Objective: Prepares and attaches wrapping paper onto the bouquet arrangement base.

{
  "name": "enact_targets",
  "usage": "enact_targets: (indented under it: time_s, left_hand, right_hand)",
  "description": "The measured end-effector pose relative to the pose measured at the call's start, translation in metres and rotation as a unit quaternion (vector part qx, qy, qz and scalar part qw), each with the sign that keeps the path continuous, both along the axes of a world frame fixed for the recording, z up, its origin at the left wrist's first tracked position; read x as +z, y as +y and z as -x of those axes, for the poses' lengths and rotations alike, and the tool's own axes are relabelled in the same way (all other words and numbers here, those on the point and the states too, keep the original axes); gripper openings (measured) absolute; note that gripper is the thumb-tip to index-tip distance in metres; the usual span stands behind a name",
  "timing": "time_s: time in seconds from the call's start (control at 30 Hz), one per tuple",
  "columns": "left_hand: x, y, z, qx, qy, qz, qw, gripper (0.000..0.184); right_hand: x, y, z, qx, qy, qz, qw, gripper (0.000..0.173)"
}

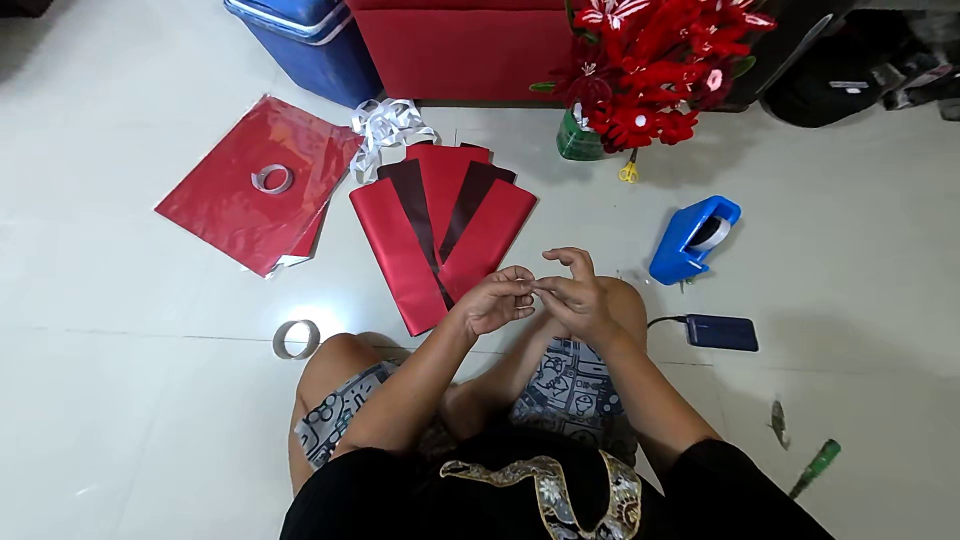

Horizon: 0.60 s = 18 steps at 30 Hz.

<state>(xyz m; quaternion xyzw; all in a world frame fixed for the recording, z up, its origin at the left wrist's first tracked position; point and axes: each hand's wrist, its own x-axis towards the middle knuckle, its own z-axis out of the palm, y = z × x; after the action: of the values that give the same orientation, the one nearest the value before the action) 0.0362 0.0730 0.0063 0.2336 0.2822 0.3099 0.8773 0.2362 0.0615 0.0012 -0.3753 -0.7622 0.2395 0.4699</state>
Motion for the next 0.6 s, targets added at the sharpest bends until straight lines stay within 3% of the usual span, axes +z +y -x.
enact_targets:
  time_s: [0.1,0.27,0.47,0.6]
  left_hand:
    - [-0.014,-0.004,0.014,0.014,-0.004,-0.038,0.999,0.013]
    - [-0.021,-0.011,0.024,0.067,0.166,-0.202,0.963,0.045]
    - [-0.042,-0.001,0.028,0.137,0.212,-0.202,0.946,0.007]
    - [-0.052,0.014,0.038,0.193,0.259,-0.172,0.931,0.007]
  right_hand:
    - [-0.005,0.003,0.005,-0.006,0.020,0.024,1.000,0.013]
    - [-0.007,0.010,0.016,-0.017,-0.003,0.185,0.983,0.016]
    - [-0.015,0.032,0.039,0.023,-0.054,0.272,0.960,0.018]
    - [-0.013,0.058,0.050,0.072,-0.107,0.308,0.943,0.025]
